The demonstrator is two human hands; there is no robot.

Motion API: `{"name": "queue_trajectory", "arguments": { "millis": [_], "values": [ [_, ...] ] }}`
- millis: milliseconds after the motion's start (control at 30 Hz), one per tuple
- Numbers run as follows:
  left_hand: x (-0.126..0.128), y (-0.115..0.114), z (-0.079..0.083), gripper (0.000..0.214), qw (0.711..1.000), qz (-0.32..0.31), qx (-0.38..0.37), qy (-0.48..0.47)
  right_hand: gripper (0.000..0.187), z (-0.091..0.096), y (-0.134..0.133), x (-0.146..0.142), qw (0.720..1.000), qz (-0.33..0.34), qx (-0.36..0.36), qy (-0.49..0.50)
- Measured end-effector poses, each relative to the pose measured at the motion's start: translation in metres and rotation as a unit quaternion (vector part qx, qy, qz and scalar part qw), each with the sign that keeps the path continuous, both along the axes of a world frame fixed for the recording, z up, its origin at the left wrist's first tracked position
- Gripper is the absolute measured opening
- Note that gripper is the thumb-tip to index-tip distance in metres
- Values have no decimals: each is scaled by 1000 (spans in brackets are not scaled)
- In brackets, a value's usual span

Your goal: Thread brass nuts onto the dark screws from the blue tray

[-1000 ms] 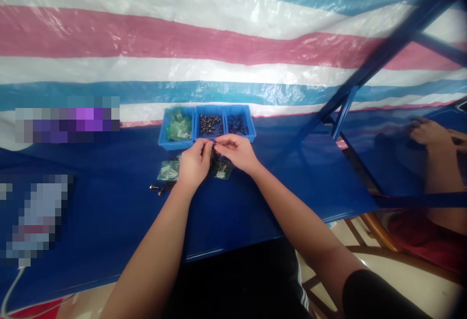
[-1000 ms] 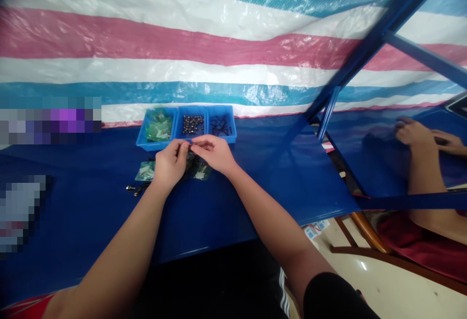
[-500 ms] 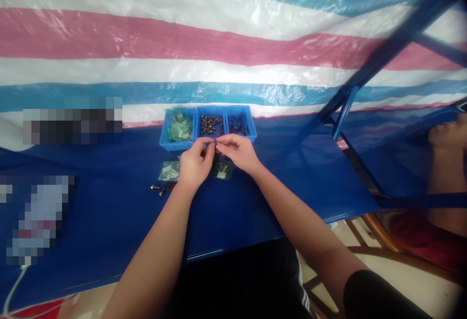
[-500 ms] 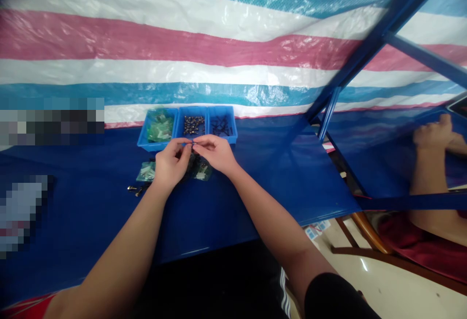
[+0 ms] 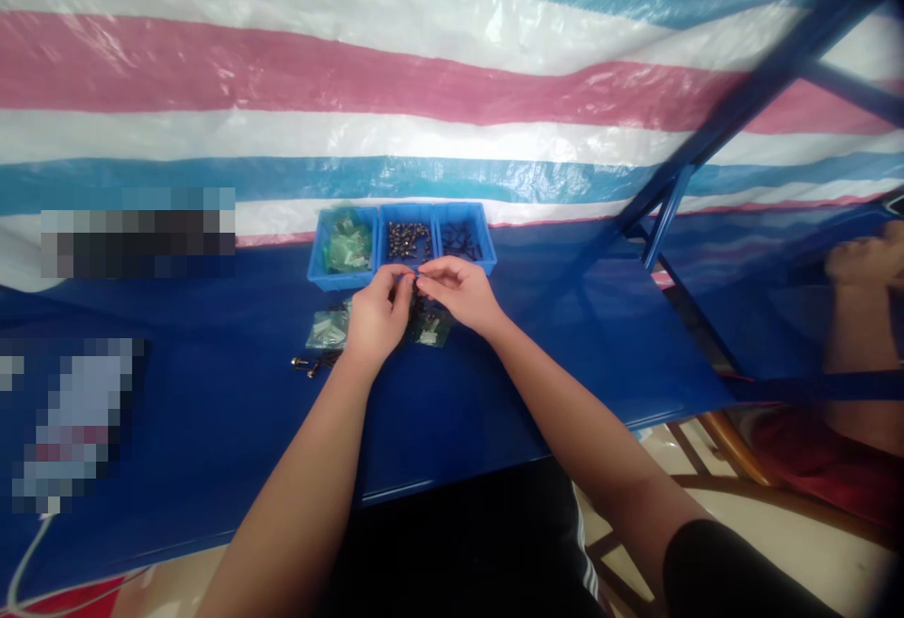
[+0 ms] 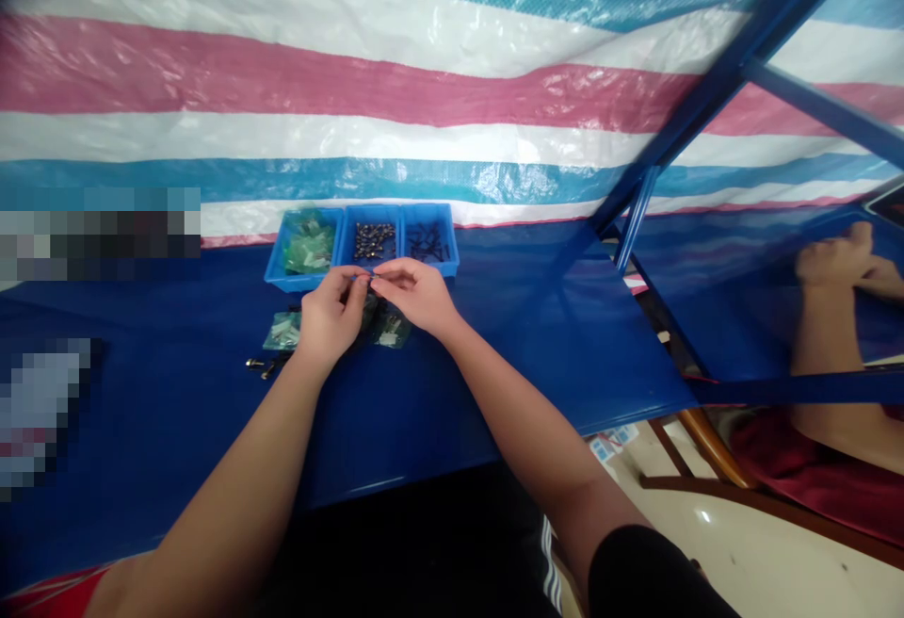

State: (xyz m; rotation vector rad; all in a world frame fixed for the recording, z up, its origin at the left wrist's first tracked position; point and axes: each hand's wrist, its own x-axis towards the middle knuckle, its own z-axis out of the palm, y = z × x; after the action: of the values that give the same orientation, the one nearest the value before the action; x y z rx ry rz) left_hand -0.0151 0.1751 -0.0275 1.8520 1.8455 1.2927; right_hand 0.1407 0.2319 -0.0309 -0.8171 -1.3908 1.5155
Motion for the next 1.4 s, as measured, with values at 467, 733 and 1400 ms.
{"name": "queue_trajectory", "arguments": {
  "millis": [467,733,1400],
  "values": [
    [3,-4,7,27,998,43,29,-29,22,0,3,6,994,-24,-6,-110],
    [1,-4,6,27,993,82,69,-56,48,10,0,2,996,-37,-56,63],
    [3,-3,5,25,996,64,37,-41,18,13,-1,18,833,40,235,-500]
  ]
}}
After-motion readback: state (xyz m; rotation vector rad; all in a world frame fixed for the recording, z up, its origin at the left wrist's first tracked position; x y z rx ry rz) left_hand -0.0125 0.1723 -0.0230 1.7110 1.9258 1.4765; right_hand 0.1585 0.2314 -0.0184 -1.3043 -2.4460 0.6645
